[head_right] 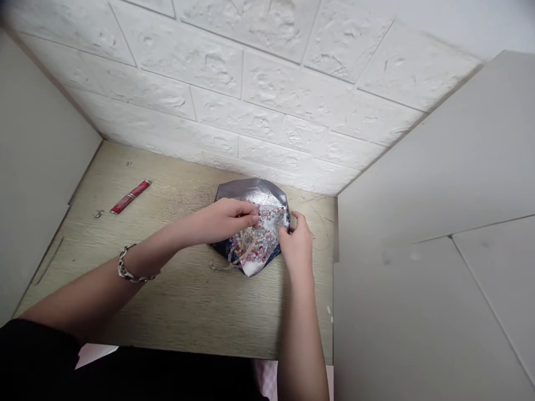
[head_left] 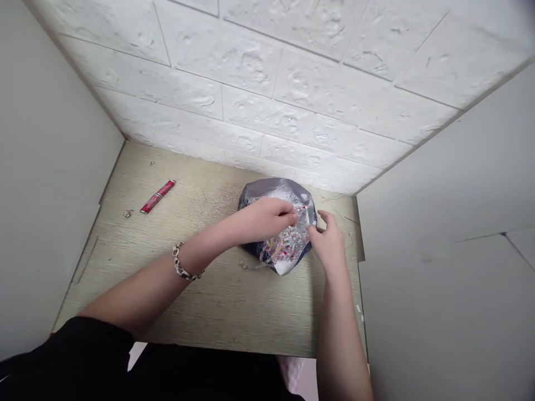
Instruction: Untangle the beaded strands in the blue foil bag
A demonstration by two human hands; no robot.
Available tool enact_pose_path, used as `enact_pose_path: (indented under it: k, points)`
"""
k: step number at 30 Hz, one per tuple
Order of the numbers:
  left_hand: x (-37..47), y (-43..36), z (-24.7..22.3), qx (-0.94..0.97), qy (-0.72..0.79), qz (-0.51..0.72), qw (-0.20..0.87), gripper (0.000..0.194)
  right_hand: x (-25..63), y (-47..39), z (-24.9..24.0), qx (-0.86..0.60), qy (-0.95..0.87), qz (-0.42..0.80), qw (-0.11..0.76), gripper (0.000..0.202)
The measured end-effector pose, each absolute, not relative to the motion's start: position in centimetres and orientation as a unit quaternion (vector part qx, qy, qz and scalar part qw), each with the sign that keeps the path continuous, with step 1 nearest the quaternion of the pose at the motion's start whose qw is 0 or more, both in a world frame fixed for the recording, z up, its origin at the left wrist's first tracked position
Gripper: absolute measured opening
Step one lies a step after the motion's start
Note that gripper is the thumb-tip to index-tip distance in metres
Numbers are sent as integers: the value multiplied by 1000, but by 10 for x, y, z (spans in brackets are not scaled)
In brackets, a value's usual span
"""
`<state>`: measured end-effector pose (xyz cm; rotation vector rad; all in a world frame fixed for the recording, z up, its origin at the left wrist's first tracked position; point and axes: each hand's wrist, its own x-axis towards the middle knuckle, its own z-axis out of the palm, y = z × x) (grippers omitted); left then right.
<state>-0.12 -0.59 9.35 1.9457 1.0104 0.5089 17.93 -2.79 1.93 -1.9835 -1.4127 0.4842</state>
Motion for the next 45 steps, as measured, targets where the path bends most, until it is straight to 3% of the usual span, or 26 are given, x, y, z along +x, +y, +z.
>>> enact_pose_path:
  k: [6, 11, 16, 21, 26, 31, 37, 45]
  points:
    - [-9, 10, 117, 828, 352, 217, 380, 24, 187, -28, 20, -707, -624, 106, 315, 47]
    - [-13, 19, 130, 857, 339, 182, 342, 22, 177, -31, 20, -706, -662, 32, 249, 52]
    - [-12, 37, 112, 842, 338, 208, 364, 20, 162, -37, 24, -749, -641, -48, 159, 29]
    - [7, 40, 68, 878, 299, 178, 329, 26, 165, -38, 21, -791, -605, 40, 83, 32]
    - [26, 32, 37, 898, 236, 158, 337, 25, 170, -37, 20, -789, -606, 84, 63, 33]
    - [28, 31, 37, 857, 289, 197, 379, 28, 167, -35, 19, -792, -603, 83, 58, 33]
    - [17, 28, 50, 697, 368, 241, 567, 23, 161, -33, 21, -807, -583, 81, 51, 31]
    - [4, 28, 72, 660, 409, 257, 576, 22, 155, -33, 23, -815, -572, 82, 39, 29]
